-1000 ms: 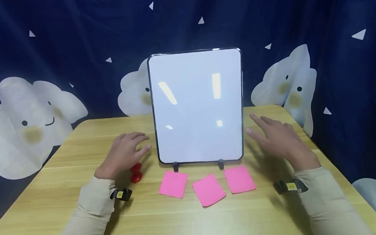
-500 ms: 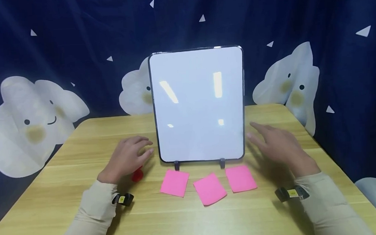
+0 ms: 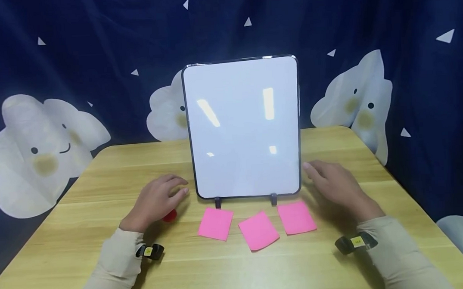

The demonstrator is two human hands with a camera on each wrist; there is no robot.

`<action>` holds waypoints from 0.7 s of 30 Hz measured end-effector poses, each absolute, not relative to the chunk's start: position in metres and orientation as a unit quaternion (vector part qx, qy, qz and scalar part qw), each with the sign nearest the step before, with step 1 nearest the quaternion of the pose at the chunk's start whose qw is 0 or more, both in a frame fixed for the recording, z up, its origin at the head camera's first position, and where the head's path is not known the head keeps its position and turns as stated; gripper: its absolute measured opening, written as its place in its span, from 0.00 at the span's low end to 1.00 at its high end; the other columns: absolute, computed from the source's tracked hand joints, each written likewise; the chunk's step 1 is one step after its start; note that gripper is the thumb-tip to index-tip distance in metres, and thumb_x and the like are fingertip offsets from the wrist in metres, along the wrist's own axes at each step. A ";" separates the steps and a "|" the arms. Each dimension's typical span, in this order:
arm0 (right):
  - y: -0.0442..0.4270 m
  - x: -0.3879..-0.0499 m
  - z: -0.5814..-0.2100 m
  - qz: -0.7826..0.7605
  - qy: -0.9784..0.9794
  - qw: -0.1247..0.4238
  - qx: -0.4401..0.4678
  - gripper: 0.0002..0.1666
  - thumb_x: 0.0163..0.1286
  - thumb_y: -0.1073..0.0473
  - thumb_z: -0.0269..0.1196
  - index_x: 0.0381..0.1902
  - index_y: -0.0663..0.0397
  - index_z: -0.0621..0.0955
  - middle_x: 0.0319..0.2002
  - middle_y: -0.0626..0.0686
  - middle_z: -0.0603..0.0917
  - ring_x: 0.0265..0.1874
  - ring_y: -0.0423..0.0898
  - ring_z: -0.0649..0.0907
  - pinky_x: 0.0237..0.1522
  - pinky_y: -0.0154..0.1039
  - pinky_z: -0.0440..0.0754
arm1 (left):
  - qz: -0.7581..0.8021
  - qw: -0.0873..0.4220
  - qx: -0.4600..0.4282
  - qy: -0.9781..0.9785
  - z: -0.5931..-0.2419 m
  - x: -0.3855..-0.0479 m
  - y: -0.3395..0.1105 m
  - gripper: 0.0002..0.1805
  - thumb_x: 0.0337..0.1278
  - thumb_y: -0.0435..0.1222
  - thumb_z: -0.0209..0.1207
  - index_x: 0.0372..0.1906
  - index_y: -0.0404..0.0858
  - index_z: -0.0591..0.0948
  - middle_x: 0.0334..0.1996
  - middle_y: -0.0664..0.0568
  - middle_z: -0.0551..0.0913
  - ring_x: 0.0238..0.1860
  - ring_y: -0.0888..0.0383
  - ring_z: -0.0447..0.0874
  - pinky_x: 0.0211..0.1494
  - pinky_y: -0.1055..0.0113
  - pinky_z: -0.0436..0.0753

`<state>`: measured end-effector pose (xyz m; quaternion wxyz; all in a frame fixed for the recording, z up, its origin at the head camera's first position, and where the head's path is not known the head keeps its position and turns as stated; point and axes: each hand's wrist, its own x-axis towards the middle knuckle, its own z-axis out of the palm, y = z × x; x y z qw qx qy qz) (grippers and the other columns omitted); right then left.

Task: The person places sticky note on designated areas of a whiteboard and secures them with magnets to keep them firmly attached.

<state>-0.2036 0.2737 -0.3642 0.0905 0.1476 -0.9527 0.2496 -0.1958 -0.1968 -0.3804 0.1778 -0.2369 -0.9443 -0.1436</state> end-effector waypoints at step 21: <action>0.274 -0.198 -0.373 0.315 -0.933 -0.035 0.169 0.27 0.81 0.43 0.49 0.31 0.53 0.83 0.27 0.49 0.82 0.27 0.46 0.77 0.30 0.37 0.73 | -0.234 0.047 -0.184 -0.954 -0.376 -0.190 -0.216 0.15 0.69 0.45 0.61 0.52 0.42 0.86 0.40 0.57 0.85 0.38 0.59 0.81 0.42 0.59 0.80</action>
